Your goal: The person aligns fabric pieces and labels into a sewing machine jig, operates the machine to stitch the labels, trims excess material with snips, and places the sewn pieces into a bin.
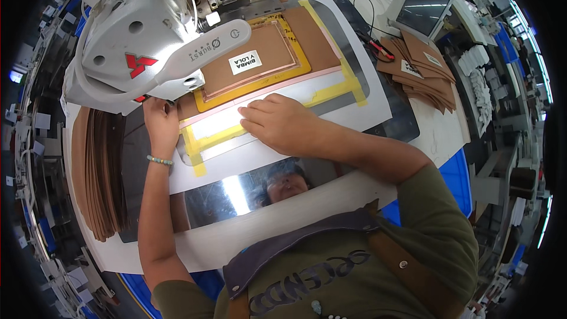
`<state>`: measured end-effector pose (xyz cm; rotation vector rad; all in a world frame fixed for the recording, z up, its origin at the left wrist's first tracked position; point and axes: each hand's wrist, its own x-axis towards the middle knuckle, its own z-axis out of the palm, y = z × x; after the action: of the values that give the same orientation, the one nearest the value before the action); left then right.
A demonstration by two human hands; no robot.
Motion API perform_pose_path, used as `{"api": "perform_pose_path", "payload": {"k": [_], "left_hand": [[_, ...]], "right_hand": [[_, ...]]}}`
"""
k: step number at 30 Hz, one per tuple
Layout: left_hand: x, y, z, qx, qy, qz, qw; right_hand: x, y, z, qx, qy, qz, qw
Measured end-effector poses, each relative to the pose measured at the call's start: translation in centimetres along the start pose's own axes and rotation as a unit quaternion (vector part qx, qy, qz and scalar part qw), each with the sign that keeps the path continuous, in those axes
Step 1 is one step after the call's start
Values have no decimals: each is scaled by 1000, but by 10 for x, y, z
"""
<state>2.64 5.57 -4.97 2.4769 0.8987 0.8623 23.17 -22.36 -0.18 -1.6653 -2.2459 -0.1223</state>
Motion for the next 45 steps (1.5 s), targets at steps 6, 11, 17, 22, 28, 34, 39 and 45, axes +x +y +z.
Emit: {"api": "perform_pose_path", "payload": {"k": [6,11,17,22,28,34,39,45], "left_hand": [[13,-19,-8,-123,-39,-95,987],[6,-25,-74,-21,92,-129,987],[-47,14,-205,-91,272,-114,951],[-164,52,-343,-30,379,-74,922],[-362,45,-384,142,465,-243,839],[-580,11,-323,215,461,-449,734],[-638,8,-266,297,326,-644,625],[-572,-11,-265,501,292,-498,645]], "right_hand": [[0,4,4,-4,53,-3,999],[2,10,0,12,90,6,996],[0,21,-14,62,61,20,996],[2,20,-23,57,7,34,998],[6,23,-22,25,-10,1,1000],[0,26,-17,0,-4,-18,1000],[-3,25,-18,7,0,-15,1000],[-2,26,-19,10,-4,-7,1000]]}}
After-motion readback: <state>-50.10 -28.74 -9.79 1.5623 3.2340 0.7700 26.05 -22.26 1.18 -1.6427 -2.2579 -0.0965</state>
